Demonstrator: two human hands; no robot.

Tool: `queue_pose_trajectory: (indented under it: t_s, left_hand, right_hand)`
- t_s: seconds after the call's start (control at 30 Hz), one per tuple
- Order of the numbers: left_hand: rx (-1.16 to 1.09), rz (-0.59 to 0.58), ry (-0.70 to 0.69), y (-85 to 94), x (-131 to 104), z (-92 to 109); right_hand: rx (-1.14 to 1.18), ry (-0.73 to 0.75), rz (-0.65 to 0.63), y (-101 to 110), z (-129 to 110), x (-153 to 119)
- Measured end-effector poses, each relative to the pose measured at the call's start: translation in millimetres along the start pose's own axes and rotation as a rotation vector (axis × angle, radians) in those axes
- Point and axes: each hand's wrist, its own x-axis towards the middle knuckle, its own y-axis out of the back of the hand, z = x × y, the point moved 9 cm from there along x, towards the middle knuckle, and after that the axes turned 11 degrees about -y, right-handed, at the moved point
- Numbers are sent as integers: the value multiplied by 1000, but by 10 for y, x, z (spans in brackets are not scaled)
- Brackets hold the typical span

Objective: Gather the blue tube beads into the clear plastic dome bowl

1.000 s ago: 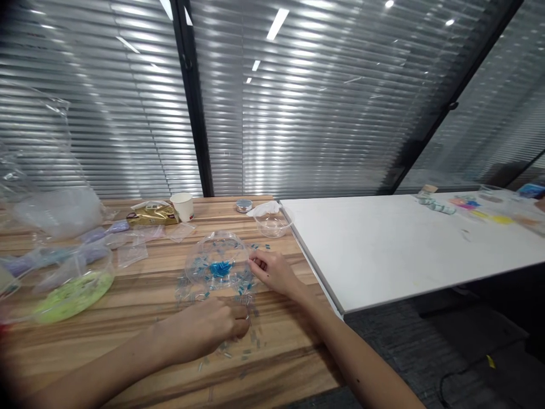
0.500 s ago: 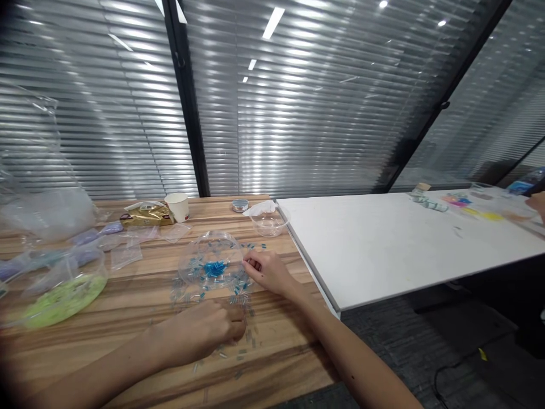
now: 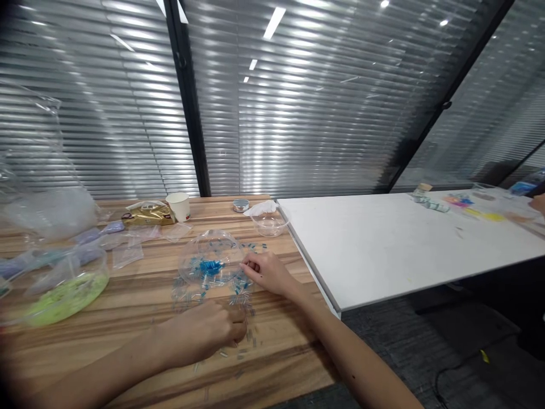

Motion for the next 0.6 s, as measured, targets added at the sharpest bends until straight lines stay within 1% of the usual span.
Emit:
queue_pose_trajectory:
  t_s: [0.1,0.23,0.47,0.53,0.6]
  left_hand:
    - [12,-12,-9,12,-2,18]
    - [19,1,-17,35,-10,30]
    - [1,-24,-10,-3,-3,26]
    - [-5,-14,-12,-22,3,30]
    - [-38,28,-1,-31,6,27]
  right_hand:
    - [4,-6,12,0,10,0]
    - [3,-8,13,-3,14,2]
    - [6,-7,10,1,1,-1]
    - [-3,-12,3,-6,12,2]
    - [-10,-16,-15,-19,23,5]
